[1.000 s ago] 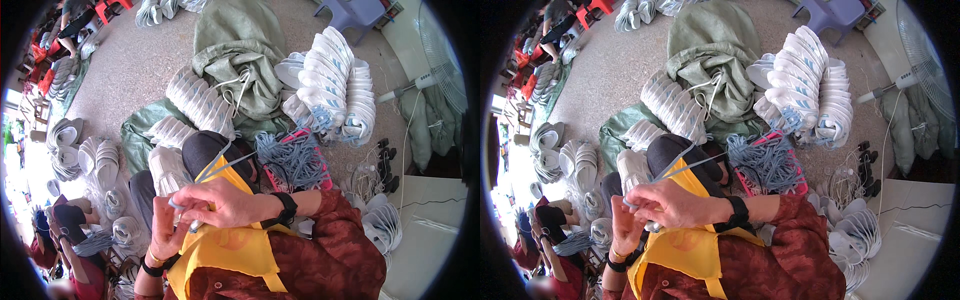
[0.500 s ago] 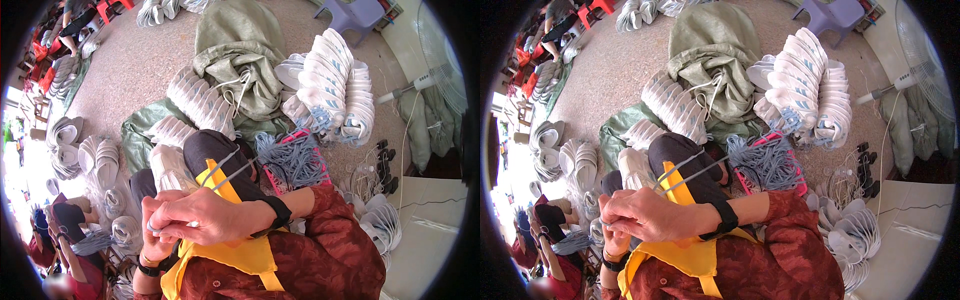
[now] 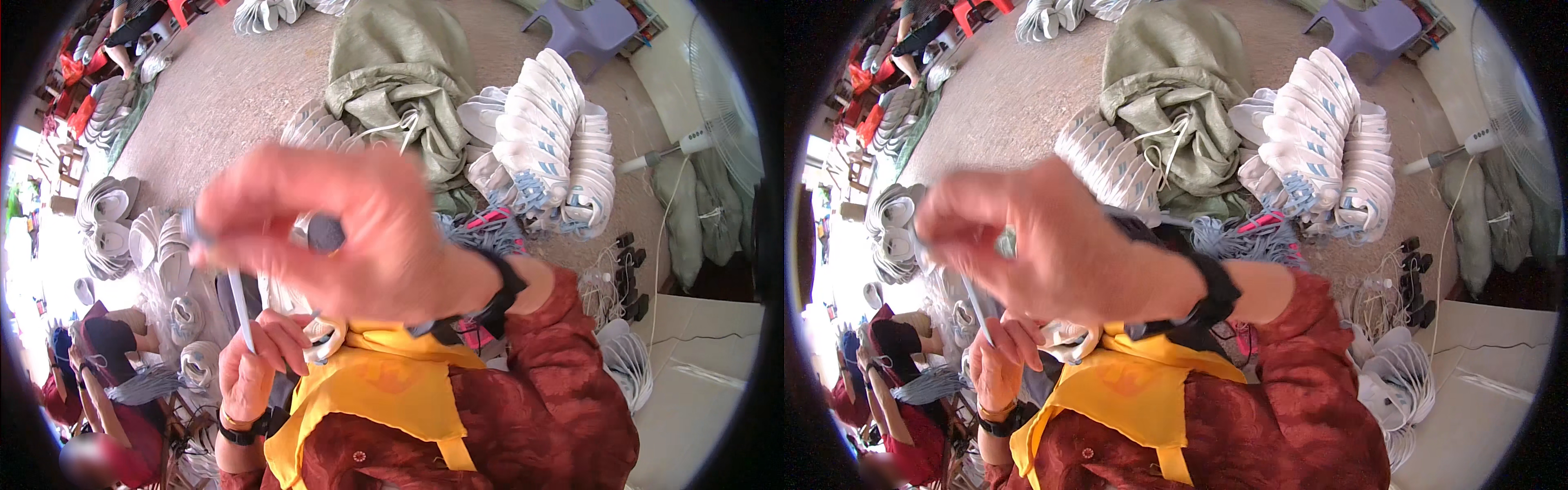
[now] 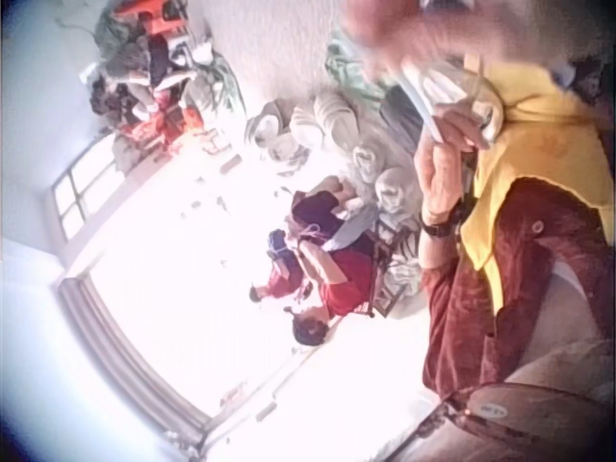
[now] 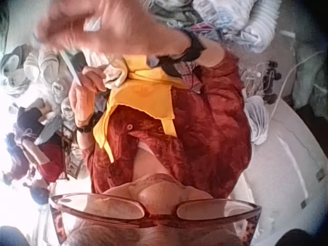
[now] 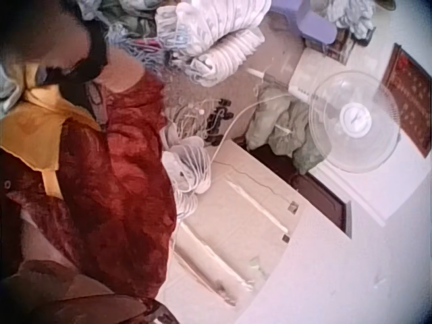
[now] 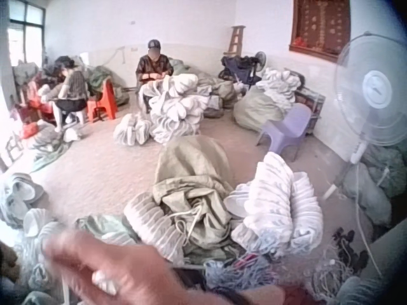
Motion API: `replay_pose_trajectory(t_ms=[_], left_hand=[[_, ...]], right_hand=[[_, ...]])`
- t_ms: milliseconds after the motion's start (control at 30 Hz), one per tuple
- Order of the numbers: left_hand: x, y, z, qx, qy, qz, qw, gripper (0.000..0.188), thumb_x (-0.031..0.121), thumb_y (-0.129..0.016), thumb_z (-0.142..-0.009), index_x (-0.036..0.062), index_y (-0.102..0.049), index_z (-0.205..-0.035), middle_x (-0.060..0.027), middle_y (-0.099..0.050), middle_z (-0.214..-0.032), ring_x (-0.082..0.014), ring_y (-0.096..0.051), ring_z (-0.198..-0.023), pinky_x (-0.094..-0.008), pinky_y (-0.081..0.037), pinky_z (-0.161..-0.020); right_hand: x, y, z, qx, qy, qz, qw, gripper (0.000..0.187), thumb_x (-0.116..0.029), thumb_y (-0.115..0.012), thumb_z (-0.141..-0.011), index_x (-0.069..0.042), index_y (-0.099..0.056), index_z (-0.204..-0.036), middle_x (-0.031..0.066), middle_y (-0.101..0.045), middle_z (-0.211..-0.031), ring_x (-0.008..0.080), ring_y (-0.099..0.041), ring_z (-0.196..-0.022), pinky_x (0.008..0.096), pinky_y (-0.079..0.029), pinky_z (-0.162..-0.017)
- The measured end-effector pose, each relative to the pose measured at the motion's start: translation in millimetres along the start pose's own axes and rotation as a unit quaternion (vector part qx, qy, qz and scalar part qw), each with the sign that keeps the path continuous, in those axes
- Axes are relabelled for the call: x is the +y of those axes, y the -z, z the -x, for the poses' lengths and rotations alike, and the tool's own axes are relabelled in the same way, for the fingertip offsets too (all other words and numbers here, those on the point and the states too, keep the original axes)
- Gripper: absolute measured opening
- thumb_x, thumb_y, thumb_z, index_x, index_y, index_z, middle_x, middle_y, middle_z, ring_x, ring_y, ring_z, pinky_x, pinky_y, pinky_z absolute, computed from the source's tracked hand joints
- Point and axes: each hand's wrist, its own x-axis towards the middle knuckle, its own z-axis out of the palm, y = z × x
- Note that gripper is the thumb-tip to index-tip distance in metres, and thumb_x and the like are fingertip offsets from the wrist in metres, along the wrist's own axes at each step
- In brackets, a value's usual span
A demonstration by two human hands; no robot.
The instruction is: Manually lacing and assembling shoe uppers in a factory setting.
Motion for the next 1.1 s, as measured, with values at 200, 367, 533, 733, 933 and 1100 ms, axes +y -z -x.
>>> replay_pose_trajectory(t_ms=[200,367,533,733,933,1100], left_hand=[[-3.7,6.8,-3.4,-0.001,-0.020,-0.013,1.000,0.046,0.045,-0.042,-0.112,0.0102,-0.051,-0.083,-0.0133,-0.069,-0.079,-0.0277,-0.061,-0.094,-0.0556,-0.043,-0.109],[-0.6,21.1,7.4,0.050,-0.041,0.007,0.998,0.043,0.038,-0.040,-0.113,0.0088,-0.049,-0.082,-0.0137,-0.066,-0.074,-0.0271,-0.058,-0.089,-0.0536,-0.047,-0.101],[3.8,34.9,16.6,0.100,-0.049,-0.017,0.994,0.042,0.035,-0.041,-0.113,0.0087,-0.048,-0.082,-0.0127,-0.063,-0.072,-0.0261,-0.058,-0.087,-0.0475,-0.050,-0.096],[-5.7,32.7,19.7,0.118,0.060,-0.096,0.987,0.039,0.029,-0.042,-0.114,0.0042,-0.052,-0.086,-0.0118,-0.063,-0.079,-0.0234,-0.063,-0.082,-0.0408,-0.052,-0.088],[-9.0,30.4,8.6,0.023,0.133,-0.182,0.974,0.032,0.014,-0.048,-0.111,-0.0029,-0.065,-0.090,-0.0064,-0.071,-0.088,-0.0134,-0.066,-0.085,-0.0285,-0.052,-0.082],[-9.8,18.3,1.9,-0.005,0.113,-0.264,0.958,0.022,0.011,-0.056,-0.106,-0.0020,-0.065,-0.091,-0.0098,-0.068,-0.079,-0.0196,-0.067,-0.073,-0.0334,-0.052,-0.070]], right_hand=[[8.2,60.7,-70.6,0.020,0.089,-0.007,0.996,0.012,0.002,-0.072,-0.094,0.000,-0.073,-0.106,0.0093,-0.078,-0.092,0.0162,-0.077,-0.087,0.0290,-0.062,-0.078],[12.7,114.6,-88.8,0.047,0.211,0.192,0.957,0.013,0.004,-0.072,-0.095,-0.003,-0.074,-0.105,0.0105,-0.079,-0.094,0.0183,-0.079,-0.090,0.0286,-0.066,-0.079],[23.2,152.2,-36.6,0.110,-0.055,0.253,0.960,0.019,-0.001,-0.071,-0.098,0.003,-0.070,-0.116,0.0150,-0.078,-0.107,0.0181,-0.075,-0.098,0.0279,-0.059,-0.091],[62.4,187.0,66.6,0.113,-0.282,0.250,0.919,0.018,-0.004,-0.067,-0.100,0.005,-0.067,-0.115,0.0135,-0.078,-0.103,0.0137,-0.073,-0.086,0.0260,-0.058,-0.080],[82.0,169.0,125.4,-0.018,-0.347,0.479,0.806,0.019,-0.005,-0.072,-0.093,0.000,-0.069,-0.110,0.0135,-0.077,-0.096,0.0180,-0.073,-0.077,0.0311,-0.057,-0.073],[58.1,70.0,99.1,-0.116,-0.390,0.144,0.902,0.026,-0.006,-0.072,-0.095,-0.002,-0.070,-0.121,0.0060,-0.074,-0.095,0.0095,-0.070,-0.080,0.0266,-0.057,-0.067]])
